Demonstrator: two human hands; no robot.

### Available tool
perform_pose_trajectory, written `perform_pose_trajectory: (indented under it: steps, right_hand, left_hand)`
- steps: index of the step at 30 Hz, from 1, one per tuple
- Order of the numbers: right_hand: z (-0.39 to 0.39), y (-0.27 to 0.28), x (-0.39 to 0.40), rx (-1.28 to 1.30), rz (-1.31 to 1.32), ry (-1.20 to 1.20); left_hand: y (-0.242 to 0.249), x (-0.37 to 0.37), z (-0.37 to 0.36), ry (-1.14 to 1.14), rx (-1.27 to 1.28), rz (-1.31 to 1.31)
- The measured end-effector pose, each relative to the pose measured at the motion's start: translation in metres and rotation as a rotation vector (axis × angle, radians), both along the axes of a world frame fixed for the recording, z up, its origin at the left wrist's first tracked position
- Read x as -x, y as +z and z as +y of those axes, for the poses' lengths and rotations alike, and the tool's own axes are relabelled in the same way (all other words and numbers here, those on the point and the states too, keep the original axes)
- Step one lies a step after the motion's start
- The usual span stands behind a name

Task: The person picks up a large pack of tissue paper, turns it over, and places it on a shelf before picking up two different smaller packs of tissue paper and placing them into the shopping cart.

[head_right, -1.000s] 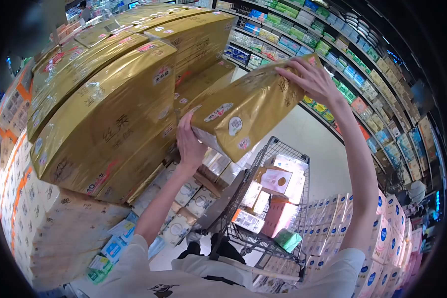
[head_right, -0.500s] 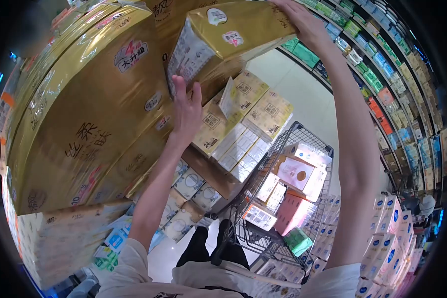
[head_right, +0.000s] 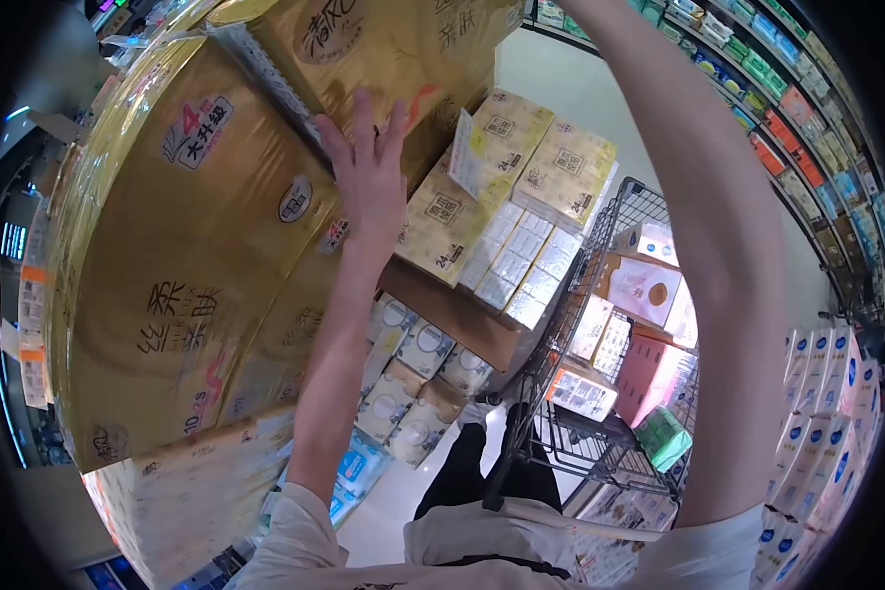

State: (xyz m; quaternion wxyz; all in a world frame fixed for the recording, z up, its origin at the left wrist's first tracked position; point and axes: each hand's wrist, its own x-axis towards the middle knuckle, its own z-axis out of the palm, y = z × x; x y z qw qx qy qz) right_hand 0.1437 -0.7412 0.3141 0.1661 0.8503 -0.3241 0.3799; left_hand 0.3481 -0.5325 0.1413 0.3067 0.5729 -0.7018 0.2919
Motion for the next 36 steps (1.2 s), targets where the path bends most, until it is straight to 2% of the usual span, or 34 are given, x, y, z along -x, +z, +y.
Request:
perform_pose_trajectory:
  steps: [1, 2, 4, 5, 7, 8, 10, 11, 13, 14, 16, 17, 19, 23, 24, 26, 27, 29, 30, 31, 32, 33, 34, 35, 36]
  right_hand:
    - [0.005, -0.015, -0.015, -0.020, -0.192, -0.048]
    - [-0.015, -0.044, -0.030, -0.219, -0.415, -0.060]
    - [-0.064, -0.118, -0.057, -0.096, -0.598, 0.037]
    - [-0.088, -0.154, -0.071, -0.095, -0.598, 0.030]
    - [-0.117, -0.203, -0.093, -0.695, -0.813, -0.264]
    - [-0.104, -0.200, -0.093, -0.695, -0.810, -0.267]
    - [-0.054, -0.179, -0.086, -0.859, -0.945, -0.044]
    - [-0.040, -0.163, -0.082, -0.861, -0.944, -0.041]
    - [-0.025, -0.141, -0.073, -1.462, -0.960, 0.191]
    - [-0.023, -0.144, -0.077, -1.465, -0.967, 0.194]
    - [-0.038, -0.161, -0.093, -1.379, -0.983, 0.646]
    - [-0.046, -0.171, -0.100, -1.373, -0.987, 0.651]
    - [-0.058, -0.189, -0.113, -0.993, -0.730, 0.038]
    - [-0.074, -0.202, -0.115, -0.982, -0.779, 0.145]
    - [-0.057, -0.191, -0.106, -0.981, -0.780, 0.142]
    - [0.005, -0.156, -0.081, -1.152, -0.697, 0.121]
    - [0.014, -0.158, -0.074, -1.149, -0.699, 0.116]
    - [0.026, -0.172, -0.050, -1.139, -0.402, 0.216]
    - [0.036, -0.178, -0.038, -1.142, -0.366, 0.222]
    - [0.050, -0.186, -0.025, -1.146, -0.326, 0.232]
    - [0.069, -0.198, -0.008, -1.016, -0.304, 0.234]
    - [0.093, -0.213, 0.014, -0.885, -0.280, 0.235]
    - [0.123, -0.231, 0.042, -0.696, -0.162, 0.143]
    - [0.159, -0.231, 0.070, -0.823, -0.115, 0.131]
    - [0.194, -0.229, 0.099, -0.890, -0.028, 0.060]
  left_hand:
    - [0.008, 0.002, 0.001, 0.020, -0.072, -0.026]
    - [0.011, 0.003, 0.002, 0.039, -0.145, -0.048]
    - [0.011, 0.000, 0.003, 0.059, -0.216, -0.078]
    - [0.010, -0.002, 0.002, 0.079, -0.287, -0.106]
    - [0.006, -0.007, 0.000, 0.089, -0.284, -0.146]
    - [0.004, -0.008, -0.001, 0.109, -0.278, -0.186]
    - [0.003, -0.011, -0.002, 0.079, -0.279, -0.173]
    - [0.004, -0.014, -0.001, 0.053, -0.278, -0.161]
    - [0.007, -0.017, 0.001, 0.076, -0.273, -0.198]
    - [0.009, -0.018, 0.002, 0.093, -0.267, -0.239]
    - [0.012, -0.020, 0.002, 0.138, -0.281, -0.267]
    - [0.014, -0.020, 0.003, 0.181, -0.303, -0.283]
    - [0.017, -0.019, 0.006, 0.204, -0.311, -0.313]
    - [0.022, -0.014, 0.012, 0.260, -0.360, -0.335]
    - [0.020, -0.012, 0.011, 0.256, -0.359, -0.336]
    - [0.011, -0.006, 0.010, 0.330, -0.318, -0.321]
    - [0.012, 0.000, 0.009, 0.325, -0.316, -0.321]
    - [0.015, 0.012, 0.011, 0.340, -0.371, -0.201]
    - [0.017, 0.019, 0.015, 0.331, -0.372, -0.199]
    - [0.019, 0.024, 0.023, 0.214, -0.386, -0.175]
    - [0.021, 0.027, 0.034, 0.101, -0.398, -0.149]
    - [0.020, 0.028, 0.049, 0.099, -0.396, -0.144]
    - [0.016, 0.028, 0.069, -0.029, -0.429, -0.105]
    - [0.015, 0.028, 0.083, -0.161, -0.457, -0.068]
    - [0.016, 0.028, 0.090, -0.172, -0.447, -0.067]
